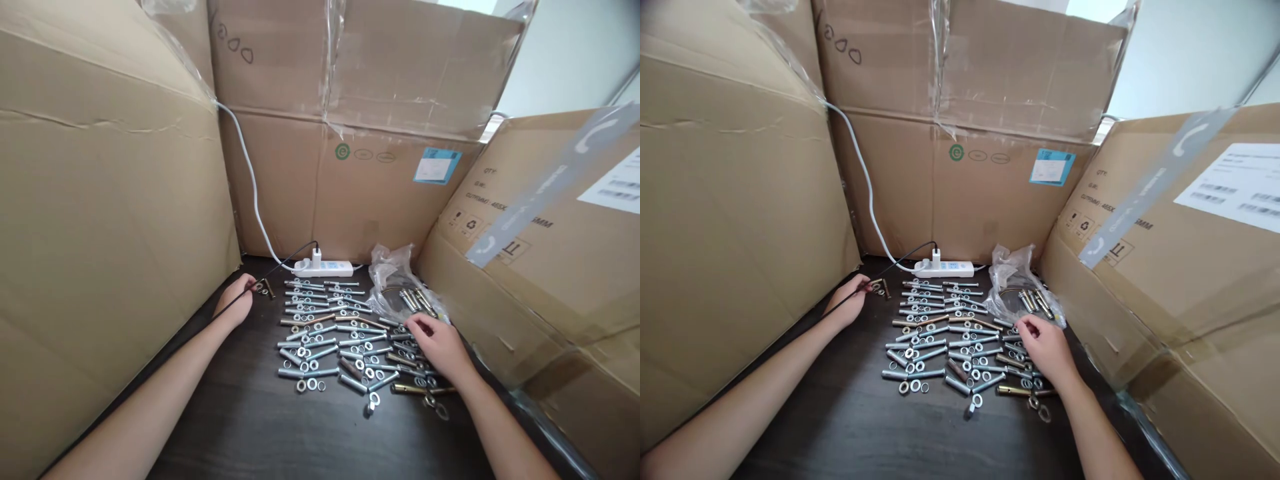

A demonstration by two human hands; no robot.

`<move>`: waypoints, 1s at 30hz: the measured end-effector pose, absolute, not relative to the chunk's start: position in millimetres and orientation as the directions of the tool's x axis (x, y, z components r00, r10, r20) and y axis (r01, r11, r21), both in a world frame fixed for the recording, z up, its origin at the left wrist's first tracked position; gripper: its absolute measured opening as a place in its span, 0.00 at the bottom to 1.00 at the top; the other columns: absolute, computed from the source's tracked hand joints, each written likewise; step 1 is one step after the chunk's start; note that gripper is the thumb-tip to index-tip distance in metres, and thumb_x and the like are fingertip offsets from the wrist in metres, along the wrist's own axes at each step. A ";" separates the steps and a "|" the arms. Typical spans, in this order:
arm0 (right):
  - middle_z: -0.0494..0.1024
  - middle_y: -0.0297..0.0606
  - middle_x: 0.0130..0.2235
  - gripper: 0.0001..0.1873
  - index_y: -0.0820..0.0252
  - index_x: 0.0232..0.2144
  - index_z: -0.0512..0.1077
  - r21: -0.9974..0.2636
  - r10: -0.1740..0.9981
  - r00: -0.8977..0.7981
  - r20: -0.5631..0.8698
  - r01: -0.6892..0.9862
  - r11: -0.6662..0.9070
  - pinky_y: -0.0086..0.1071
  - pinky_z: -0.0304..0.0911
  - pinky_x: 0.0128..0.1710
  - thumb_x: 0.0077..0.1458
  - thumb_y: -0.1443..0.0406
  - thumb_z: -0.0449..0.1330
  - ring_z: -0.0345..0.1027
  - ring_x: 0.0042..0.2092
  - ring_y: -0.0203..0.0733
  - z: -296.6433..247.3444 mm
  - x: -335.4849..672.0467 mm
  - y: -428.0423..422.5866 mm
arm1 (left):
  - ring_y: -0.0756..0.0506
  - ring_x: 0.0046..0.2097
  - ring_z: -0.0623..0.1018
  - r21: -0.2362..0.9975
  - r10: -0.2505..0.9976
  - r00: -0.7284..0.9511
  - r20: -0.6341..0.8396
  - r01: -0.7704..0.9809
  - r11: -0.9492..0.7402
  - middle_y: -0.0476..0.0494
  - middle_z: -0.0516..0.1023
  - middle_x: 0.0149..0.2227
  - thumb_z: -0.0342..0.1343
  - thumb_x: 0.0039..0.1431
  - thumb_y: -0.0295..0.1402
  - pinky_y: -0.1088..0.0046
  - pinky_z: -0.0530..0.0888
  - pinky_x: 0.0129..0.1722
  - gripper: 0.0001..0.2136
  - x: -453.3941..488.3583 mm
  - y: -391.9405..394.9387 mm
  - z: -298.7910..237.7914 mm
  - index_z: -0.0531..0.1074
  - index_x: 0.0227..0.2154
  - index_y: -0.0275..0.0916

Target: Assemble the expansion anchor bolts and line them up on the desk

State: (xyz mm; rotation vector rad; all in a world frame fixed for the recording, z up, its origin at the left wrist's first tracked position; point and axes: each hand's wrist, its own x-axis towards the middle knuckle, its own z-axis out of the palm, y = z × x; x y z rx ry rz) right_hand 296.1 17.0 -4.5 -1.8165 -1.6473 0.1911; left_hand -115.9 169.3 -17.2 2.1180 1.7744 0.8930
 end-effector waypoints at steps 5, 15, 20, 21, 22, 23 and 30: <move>0.73 0.33 0.23 0.17 0.57 0.26 0.73 -0.568 0.918 0.212 0.335 0.823 0.017 0.29 0.59 0.29 0.55 0.56 0.50 0.65 0.28 0.40 -2.1 297.7 16.8 | 0.47 0.37 0.73 0.519 0.951 0.098 0.295 0.819 -0.245 0.48 0.74 0.36 0.43 0.56 0.29 0.75 0.66 0.37 0.06 -114.8 160.2 -13.5 0.65 0.32 0.42; 0.78 0.41 0.36 0.16 0.58 0.30 0.75 -0.484 0.847 0.280 0.452 0.874 -0.031 0.37 0.61 0.42 0.54 0.59 0.49 0.68 0.39 0.47 -13.5 327.3 26.6 | 0.46 0.31 0.71 0.412 0.939 0.316 0.135 0.844 -0.343 0.50 0.72 0.27 0.42 0.57 0.30 0.73 0.60 0.29 0.09 -89.9 133.1 -8.7 0.62 0.23 0.41; 0.78 0.42 0.39 0.17 0.60 0.35 0.74 -0.416 0.846 0.326 0.421 0.899 -0.139 0.37 0.61 0.45 0.53 0.61 0.48 0.68 0.42 0.46 -27.5 344.9 30.0 | 0.47 0.28 0.70 0.410 0.924 0.352 0.149 0.828 -0.382 0.50 0.69 0.23 0.41 0.57 0.31 0.72 0.57 0.28 0.10 -74.2 118.8 0.3 0.59 0.20 0.41; 0.77 0.43 0.40 0.17 0.60 0.36 0.74 -0.402 0.850 0.336 0.404 0.901 -0.165 0.37 0.61 0.46 0.54 0.62 0.47 0.69 0.43 0.46 -29.2 347.5 31.3 | 0.47 0.28 0.69 0.425 0.911 0.377 0.167 0.806 -0.411 0.51 0.69 0.22 0.41 0.57 0.31 0.72 0.57 0.28 0.10 -72.2 116.9 0.2 0.59 0.21 0.41; 0.77 0.43 0.40 0.17 0.60 0.37 0.74 -0.391 0.854 0.347 0.388 0.901 -0.188 0.37 0.61 0.45 0.54 0.62 0.47 0.69 0.43 0.46 -30.1 349.5 33.4 | 0.47 0.27 0.69 0.443 0.895 0.407 0.184 0.778 -0.445 0.51 0.68 0.22 0.41 0.57 0.31 0.72 0.58 0.28 0.10 -70.8 115.5 -0.5 0.59 0.21 0.41; 0.77 0.43 0.41 0.17 0.61 0.37 0.74 -0.380 0.858 0.354 0.373 0.902 -0.207 0.36 0.61 0.45 0.54 0.63 0.47 0.69 0.43 0.46 -30.3 351.1 36.5 | 0.48 0.27 0.69 0.461 0.879 0.433 0.201 0.749 -0.475 0.51 0.68 0.22 0.41 0.57 0.31 0.72 0.58 0.28 0.10 -69.8 114.7 -1.6 0.59 0.21 0.41; 0.79 0.41 0.34 0.15 0.57 0.32 0.75 -0.281 0.885 0.410 0.220 0.896 -0.345 0.34 0.61 0.35 0.54 0.59 0.51 0.72 0.37 0.46 -17.5 348.1 77.5 | 0.49 0.26 0.67 0.520 0.831 0.465 0.305 0.650 -0.554 0.52 0.66 0.20 0.42 0.55 0.30 0.73 0.60 0.28 0.10 -71.5 116.3 -5.5 0.59 0.20 0.40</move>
